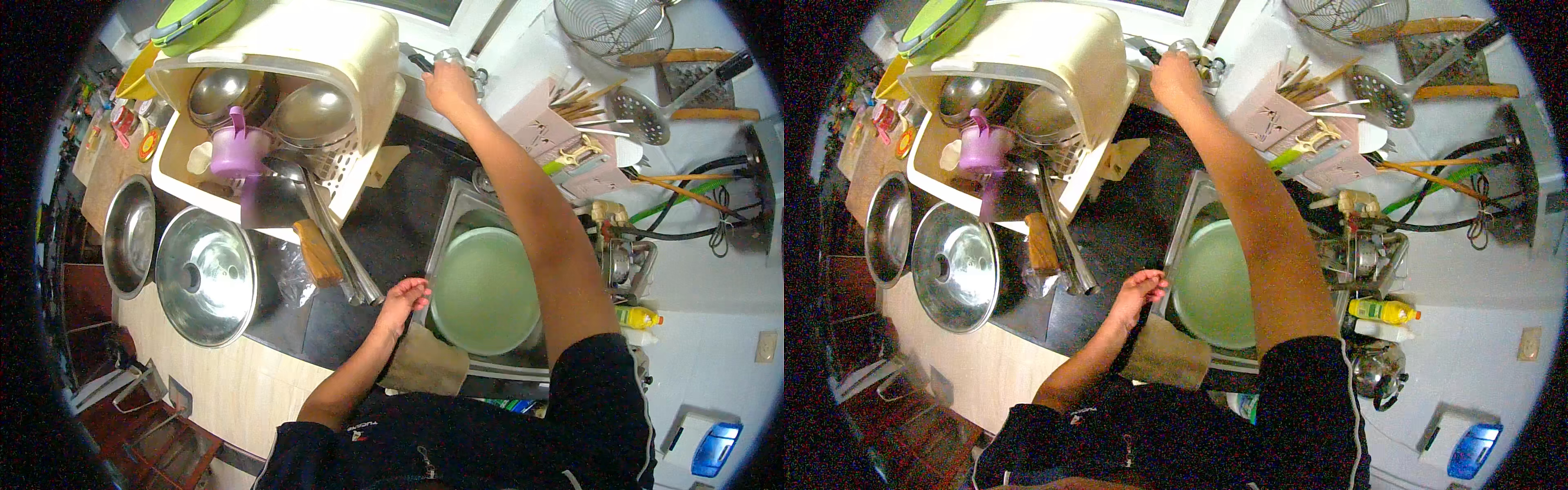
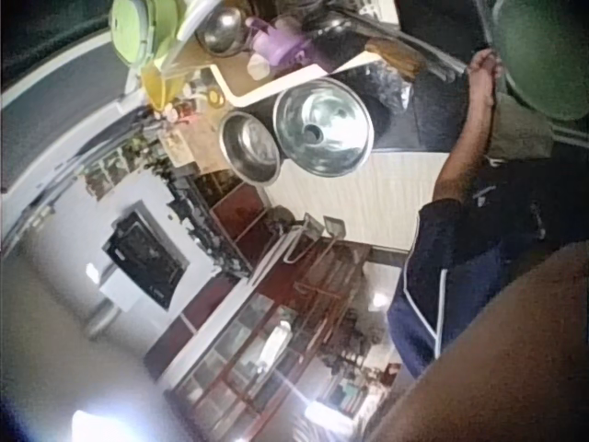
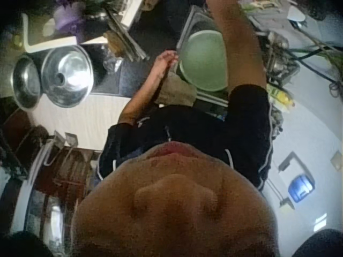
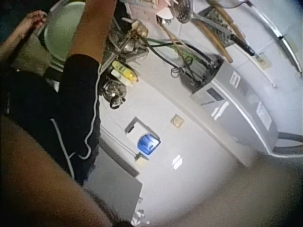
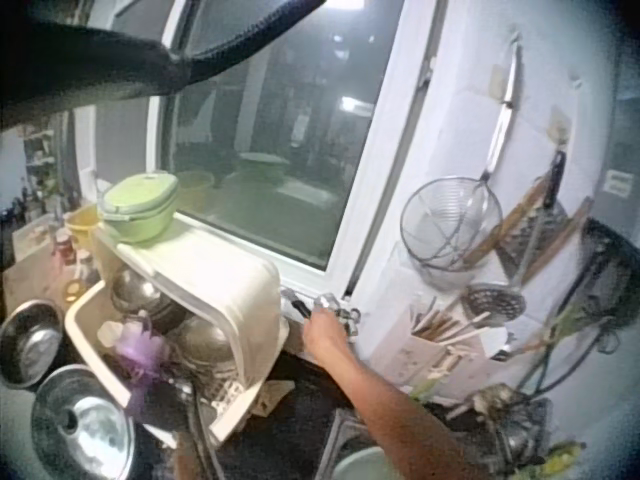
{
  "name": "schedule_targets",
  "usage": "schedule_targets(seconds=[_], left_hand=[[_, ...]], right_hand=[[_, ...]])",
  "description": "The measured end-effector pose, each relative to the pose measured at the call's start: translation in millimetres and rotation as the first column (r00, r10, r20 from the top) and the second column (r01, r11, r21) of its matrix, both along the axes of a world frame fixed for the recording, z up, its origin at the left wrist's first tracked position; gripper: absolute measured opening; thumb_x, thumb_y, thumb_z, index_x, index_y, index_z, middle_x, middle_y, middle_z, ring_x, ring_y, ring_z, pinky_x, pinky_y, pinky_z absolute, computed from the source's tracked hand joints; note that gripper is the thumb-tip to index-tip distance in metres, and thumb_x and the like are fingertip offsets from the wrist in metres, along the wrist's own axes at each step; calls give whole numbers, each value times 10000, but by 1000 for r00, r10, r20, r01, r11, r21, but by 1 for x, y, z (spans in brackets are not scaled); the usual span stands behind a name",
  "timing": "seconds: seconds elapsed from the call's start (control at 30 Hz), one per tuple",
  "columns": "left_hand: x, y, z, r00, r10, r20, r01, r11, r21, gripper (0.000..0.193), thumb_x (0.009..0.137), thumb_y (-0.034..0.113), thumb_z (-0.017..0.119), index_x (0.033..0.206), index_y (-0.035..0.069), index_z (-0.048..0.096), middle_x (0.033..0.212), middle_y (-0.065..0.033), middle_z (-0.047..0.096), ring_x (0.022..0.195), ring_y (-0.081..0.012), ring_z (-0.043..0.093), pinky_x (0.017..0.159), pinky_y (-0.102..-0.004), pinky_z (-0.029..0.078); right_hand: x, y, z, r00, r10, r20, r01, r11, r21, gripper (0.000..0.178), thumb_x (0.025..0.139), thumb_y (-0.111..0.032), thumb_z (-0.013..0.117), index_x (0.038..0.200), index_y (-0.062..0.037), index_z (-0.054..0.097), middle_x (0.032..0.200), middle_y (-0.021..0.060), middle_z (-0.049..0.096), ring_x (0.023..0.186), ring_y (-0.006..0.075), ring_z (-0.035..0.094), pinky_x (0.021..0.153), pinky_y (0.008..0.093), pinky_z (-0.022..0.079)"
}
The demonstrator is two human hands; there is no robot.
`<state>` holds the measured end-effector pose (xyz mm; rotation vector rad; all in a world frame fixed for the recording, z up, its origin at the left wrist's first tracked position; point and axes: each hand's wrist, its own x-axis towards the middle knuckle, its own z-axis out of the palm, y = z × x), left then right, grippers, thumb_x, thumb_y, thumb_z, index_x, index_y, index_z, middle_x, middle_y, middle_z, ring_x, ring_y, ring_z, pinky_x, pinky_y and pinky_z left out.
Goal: The person washes a knife in a sink, dries their hands, and wipes the countertop with a cloth. They then stir a pot on the stove, serve the contents into a bowl, and place the bowl in the refrigerator. Finally, they wash the pot and ladle in the sink.
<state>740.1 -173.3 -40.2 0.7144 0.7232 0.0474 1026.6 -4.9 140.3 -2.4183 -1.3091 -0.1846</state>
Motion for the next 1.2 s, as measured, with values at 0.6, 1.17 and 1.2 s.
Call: schedule_targets(seconds=[0.6,1.17,1.2], left_hand=[[-8,-6,-1,997,-61,37,62,998,-14,197,850,186,506,996,63,556,856,-18,599,678,-76,519,645,-202,415],[23,-51,-16,950,-304,-72,306,952,21,213,833,184,505,991,48,552,858,-20,590,690,-99,526,652,-225,426],[26,-58,-18,941,-323,-103,326,945,13,220,833,186,507,994,44,552,868,-23,589,704,-111,536,660,-232,431]], right_hand=[[17,25,-45,790,10,613,0,1000,-17,274,680,-251,644,897,-100,573,895,68,526,837,256,524,662,382,441],[-155,-433,-333,348,-578,-738,744,650,-159,246,824,-271,503,798,-33,563,696,103,569,644,229,565,556,346,453],[-162,-448,-334,263,-521,-812,771,620,-148,234,829,-251,499,839,-24,559,718,78,567,631,186,547,544,305,437]])
